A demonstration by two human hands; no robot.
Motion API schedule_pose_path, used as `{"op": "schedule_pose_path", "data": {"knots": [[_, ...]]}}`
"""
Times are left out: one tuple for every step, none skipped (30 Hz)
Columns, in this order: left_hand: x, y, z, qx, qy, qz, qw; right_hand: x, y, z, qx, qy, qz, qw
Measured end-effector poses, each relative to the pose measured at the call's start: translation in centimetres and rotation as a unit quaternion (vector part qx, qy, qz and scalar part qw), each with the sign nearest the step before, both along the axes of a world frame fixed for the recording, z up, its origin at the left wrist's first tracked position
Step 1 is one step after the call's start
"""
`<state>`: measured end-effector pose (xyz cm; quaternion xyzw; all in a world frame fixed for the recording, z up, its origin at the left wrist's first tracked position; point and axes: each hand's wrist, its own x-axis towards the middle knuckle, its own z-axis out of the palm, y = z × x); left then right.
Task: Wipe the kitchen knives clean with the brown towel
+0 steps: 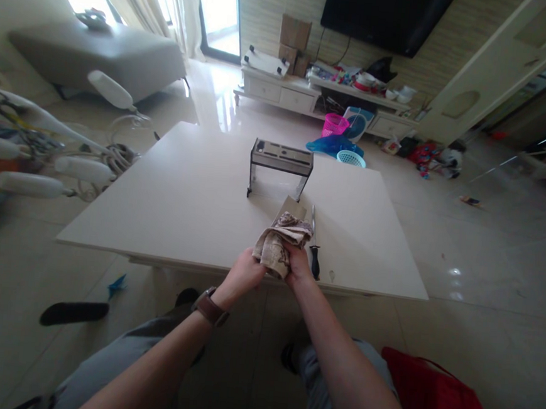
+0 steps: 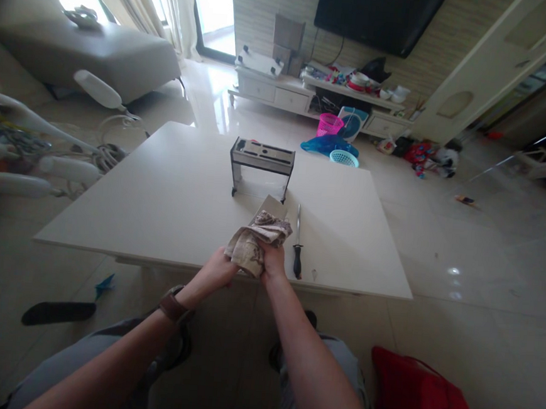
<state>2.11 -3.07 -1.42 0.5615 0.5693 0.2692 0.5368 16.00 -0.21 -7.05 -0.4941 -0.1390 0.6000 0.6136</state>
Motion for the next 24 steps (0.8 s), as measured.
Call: {"op": "schedule_pose_path", "data": {"knots": [[0.1,0.1,-0.1,-0.007,0.003,0.001,1.000,0.0,0.1,0.0,-0.003,-0.002,-0.009,1.000],[0.1,0.1,-0.3,-0.010,0.007,0.002,1.000,-0.1,0.1,0.0,-0.005,-0.006,-0.017,1.000],[0.1,0.1,-0.4,-0.009,0.012,0.001,1.000,-0.1,0.1,-0.1,-0.008,-0.010,-0.023,1.000],[0.2,0.2,-0.5,-0.006,0.016,0.000,1.000,-0.2,0.1,0.0,-0.009,-0.014,-0.028,0.999],[0.2,0.2,-0.6,-0.003,0.019,-0.002,1.000,-0.2,0.1,0.0,-0.010,-0.017,-0.031,0.999],[0.2,0.2,-0.7,-0.001,0.020,-0.005,1.000,-0.2,0.0,0.1,-0.009,-0.020,-0.032,0.999],[0.2,0.2,-0.8,0.001,0.020,-0.007,1.000,-0.2,0.0,0.2,-0.008,-0.022,-0.032,0.999],[0.3,0.2,-0.8,0.004,0.019,-0.007,1.000,-0.1,-0.1,0.4,-0.007,-0.024,-0.030,0.999],[0.3,0.2,-0.8,0.009,0.015,-0.005,1.000,0.0,-0.1,0.5,-0.006,-0.026,-0.028,0.999],[0.4,0.2,-0.9,0.016,0.009,-0.001,1.000,0.1,-0.1,0.7,-0.006,-0.028,-0.027,0.999],[0.5,0.1,-0.9,0.025,0.003,0.003,1.000,0.3,-0.2,0.8,-0.006,-0.029,-0.027,0.999],[0.6,0.1,-0.9,0.033,-0.004,0.007,0.999,0.4,-0.2,1.0,-0.007,-0.029,-0.029,0.999],[0.6,0.1,-0.9,0.038,-0.008,0.008,0.999,0.5,-0.3,1.1,-0.008,-0.029,-0.030,0.999],[0.7,0.1,-1.0,0.040,-0.010,0.007,0.999,0.5,-0.3,1.2,-0.010,-0.028,-0.031,0.999],[0.7,0.0,-1.0,0.040,-0.008,0.002,0.999,0.5,-0.3,1.3,-0.012,-0.027,-0.029,0.999],[0.6,0.0,-1.1,0.037,-0.005,-0.003,0.999,0.5,-0.4,1.3,-0.015,-0.027,-0.026,0.999],[0.6,0.0,-1.2,0.032,-0.002,-0.007,0.999,0.5,-0.4,1.3,-0.017,-0.027,-0.023,0.999],[0.5,0.0,-1.3,0.028,-0.001,-0.009,1.000,0.4,-0.4,1.3,-0.019,-0.026,-0.021,0.999],[0.4,0.0,-1.4,0.025,-0.003,-0.008,1.000,0.3,-0.4,1.2,-0.020,-0.027,-0.018,0.999],[0.4,0.0,-1.5,0.021,-0.005,-0.006,1.000,0.3,-0.4,1.1,-0.020,-0.030,-0.017,0.999],[0.3,-0.1,-1.6,0.017,-0.008,-0.005,1.000,0.2,-0.4,1.1,-0.018,-0.034,-0.015,0.999],[0.2,-0.1,-1.7,0.015,-0.010,-0.004,1.000,0.1,-0.4,1.0,-0.016,-0.039,-0.014,0.999],[0.2,-0.1,-1.6,0.013,-0.011,-0.005,1.000,0.1,-0.4,1.0,-0.013,-0.043,-0.014,0.999],[0.1,-0.1,-1.6,0.011,-0.011,-0.006,1.000,0.0,-0.4,1.0,-0.011,-0.046,-0.014,0.999]]}}
